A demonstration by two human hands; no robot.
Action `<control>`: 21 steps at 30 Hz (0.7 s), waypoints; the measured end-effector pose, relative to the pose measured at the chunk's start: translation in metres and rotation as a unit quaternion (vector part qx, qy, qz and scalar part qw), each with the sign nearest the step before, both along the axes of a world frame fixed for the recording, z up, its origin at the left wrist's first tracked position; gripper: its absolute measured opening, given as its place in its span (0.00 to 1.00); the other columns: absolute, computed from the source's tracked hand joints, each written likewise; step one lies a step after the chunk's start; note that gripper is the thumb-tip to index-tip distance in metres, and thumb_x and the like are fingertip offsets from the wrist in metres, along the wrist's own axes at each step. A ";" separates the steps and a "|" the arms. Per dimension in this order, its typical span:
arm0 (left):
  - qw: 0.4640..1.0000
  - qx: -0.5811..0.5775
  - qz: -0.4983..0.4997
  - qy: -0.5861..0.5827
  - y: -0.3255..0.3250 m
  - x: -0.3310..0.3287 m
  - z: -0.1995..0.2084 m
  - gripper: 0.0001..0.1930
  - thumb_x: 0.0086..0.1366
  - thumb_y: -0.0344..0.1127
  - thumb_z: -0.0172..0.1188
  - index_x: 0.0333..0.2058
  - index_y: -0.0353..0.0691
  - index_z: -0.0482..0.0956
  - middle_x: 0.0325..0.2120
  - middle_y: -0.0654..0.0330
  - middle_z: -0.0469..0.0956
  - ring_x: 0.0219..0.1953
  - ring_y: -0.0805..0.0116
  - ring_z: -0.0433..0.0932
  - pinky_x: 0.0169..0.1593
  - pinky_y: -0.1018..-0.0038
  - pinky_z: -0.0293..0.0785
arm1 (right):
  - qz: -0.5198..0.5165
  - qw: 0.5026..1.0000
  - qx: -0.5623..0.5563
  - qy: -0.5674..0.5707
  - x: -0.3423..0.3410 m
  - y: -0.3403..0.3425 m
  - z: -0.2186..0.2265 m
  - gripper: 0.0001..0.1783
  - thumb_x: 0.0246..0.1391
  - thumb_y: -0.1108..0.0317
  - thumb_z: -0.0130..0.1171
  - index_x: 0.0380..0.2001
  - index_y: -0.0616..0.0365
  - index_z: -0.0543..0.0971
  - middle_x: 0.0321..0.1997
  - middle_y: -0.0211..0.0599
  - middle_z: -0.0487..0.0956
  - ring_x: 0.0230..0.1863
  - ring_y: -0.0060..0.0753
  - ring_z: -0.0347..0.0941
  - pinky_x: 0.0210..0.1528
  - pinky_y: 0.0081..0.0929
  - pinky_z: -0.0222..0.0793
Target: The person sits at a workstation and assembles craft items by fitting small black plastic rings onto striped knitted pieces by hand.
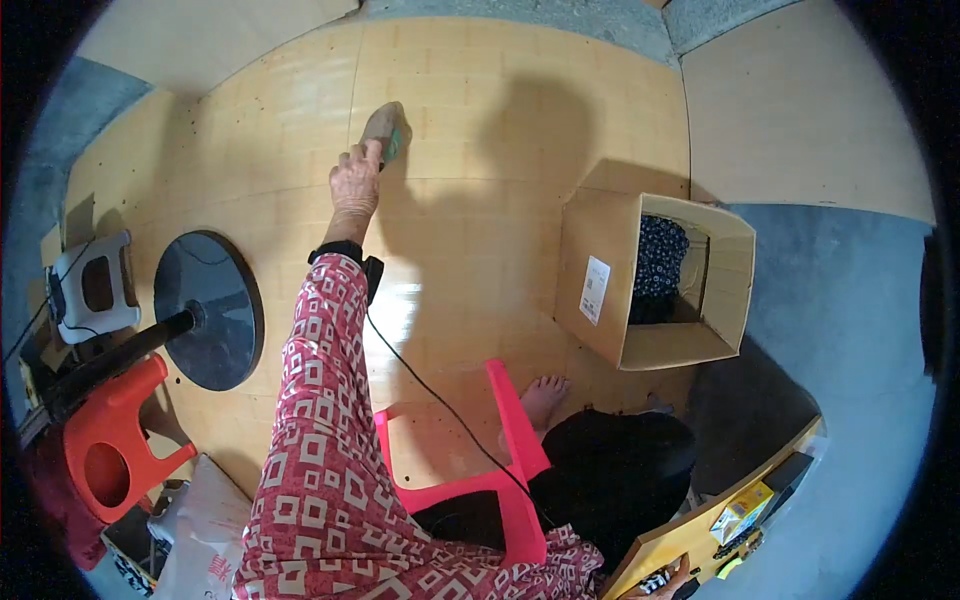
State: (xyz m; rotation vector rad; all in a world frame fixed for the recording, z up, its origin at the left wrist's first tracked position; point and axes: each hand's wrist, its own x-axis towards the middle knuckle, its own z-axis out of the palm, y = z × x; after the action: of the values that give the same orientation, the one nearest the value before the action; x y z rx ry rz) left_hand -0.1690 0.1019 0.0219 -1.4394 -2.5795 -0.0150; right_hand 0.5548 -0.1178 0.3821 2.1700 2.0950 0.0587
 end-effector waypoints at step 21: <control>0.966 -0.008 -0.078 -0.247 -0.151 0.100 0.075 0.19 0.60 0.30 0.56 0.51 0.44 0.71 0.38 0.55 0.76 0.40 0.53 0.78 0.40 0.60 0.78 | 0.118 0.926 -0.298 -0.201 -0.194 0.097 -0.443 0.22 0.66 0.59 0.38 0.57 0.55 0.70 0.61 0.40 0.69 0.64 0.43 0.60 0.73 0.44 0.42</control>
State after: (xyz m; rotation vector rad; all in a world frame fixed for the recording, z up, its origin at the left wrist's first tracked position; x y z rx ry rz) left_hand -0.0685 -0.0487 0.0968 -1.8368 -2.8288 -0.4295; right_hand 0.3609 -0.0208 -0.0608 1.4108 1.8139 -0.0943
